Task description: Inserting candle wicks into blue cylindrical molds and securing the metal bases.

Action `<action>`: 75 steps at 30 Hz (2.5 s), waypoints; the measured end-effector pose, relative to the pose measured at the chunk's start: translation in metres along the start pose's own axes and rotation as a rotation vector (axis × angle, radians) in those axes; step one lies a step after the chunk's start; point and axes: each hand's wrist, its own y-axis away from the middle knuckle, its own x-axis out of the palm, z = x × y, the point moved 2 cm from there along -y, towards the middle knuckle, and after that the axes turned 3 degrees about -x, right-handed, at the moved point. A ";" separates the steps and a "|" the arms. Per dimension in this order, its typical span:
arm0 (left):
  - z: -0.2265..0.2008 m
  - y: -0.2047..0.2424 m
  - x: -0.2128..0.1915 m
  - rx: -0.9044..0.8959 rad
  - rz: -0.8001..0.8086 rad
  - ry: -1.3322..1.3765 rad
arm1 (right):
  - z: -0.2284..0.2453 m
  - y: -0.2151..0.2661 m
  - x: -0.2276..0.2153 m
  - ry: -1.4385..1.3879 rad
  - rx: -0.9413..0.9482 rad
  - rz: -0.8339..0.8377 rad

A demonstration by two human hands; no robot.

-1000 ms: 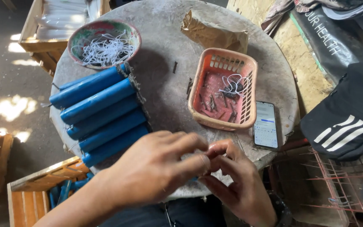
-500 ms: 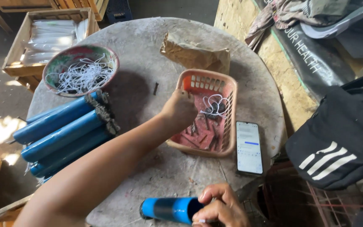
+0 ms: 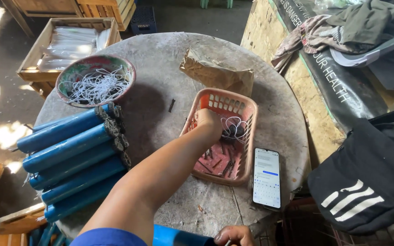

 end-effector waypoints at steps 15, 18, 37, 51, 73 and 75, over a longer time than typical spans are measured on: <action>0.056 0.122 -0.005 0.202 -0.612 0.200 | 0.193 0.006 0.077 0.593 -0.832 0.093; 0.085 0.160 0.004 0.144 -0.757 0.314 | 0.207 -0.002 0.092 0.708 -0.880 0.158; 0.156 0.368 0.051 0.211 -1.182 0.569 | 0.224 -0.011 0.116 0.814 -0.837 0.205; 0.109 0.343 0.055 0.238 -1.164 0.469 | 0.213 -0.012 0.099 0.812 -0.816 0.123; 0.095 0.337 0.050 0.184 -1.207 0.391 | 0.207 -0.016 0.092 0.773 -0.738 0.117; 0.095 0.337 0.050 0.187 -1.211 0.395 | 0.206 -0.017 0.091 0.763 -0.742 0.122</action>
